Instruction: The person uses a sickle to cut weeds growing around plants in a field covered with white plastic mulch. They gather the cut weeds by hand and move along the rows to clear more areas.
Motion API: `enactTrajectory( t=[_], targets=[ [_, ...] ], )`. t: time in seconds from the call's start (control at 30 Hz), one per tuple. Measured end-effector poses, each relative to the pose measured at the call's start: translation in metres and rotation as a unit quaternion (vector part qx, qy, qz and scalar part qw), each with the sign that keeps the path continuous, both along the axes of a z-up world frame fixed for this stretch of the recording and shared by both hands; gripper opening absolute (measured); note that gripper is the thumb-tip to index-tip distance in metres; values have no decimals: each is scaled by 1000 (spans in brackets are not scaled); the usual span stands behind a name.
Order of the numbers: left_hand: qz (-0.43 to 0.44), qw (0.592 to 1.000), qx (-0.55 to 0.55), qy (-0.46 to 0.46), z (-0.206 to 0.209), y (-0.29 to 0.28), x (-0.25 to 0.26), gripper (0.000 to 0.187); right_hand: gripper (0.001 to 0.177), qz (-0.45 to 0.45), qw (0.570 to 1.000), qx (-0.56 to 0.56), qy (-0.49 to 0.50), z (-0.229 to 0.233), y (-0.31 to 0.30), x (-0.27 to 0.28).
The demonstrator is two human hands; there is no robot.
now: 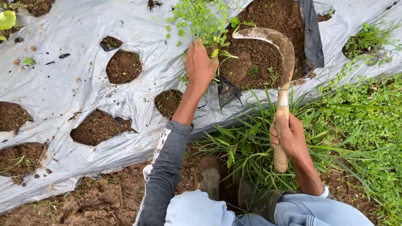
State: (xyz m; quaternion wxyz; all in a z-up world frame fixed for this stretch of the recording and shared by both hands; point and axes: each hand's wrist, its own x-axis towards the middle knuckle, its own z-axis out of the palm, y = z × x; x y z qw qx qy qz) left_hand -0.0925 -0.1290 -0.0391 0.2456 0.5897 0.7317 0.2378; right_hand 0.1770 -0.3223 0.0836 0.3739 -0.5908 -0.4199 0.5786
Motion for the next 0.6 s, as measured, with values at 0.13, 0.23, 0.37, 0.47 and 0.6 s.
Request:
enactTrajectory(
  t=[0.13, 0.23, 0.37, 0.47, 0.6],
  targets=[
    [-21, 996, -92, 0, 43, 3, -10, 67, 27, -2, 1000, -11, 5, 1, 3, -4],
    [-46, 994, -61, 72, 80, -8, -4, 64, 29, -21, 1000, -1, 16, -2, 3, -3],
    [-15, 990, -37, 135, 90, -22, 11, 49, 30, -26, 1000, 1, 14, -1, 4, 4],
    [-24, 987, -23, 157, 59, -32, 14, 53, 29, -23, 1000, 3, 10, -2, 4, 7],
    [-45, 992, -55, 105, -1, -25, 20, 65, 31, -46, 999, 4, 17, 3, 5, 3]
  ],
)
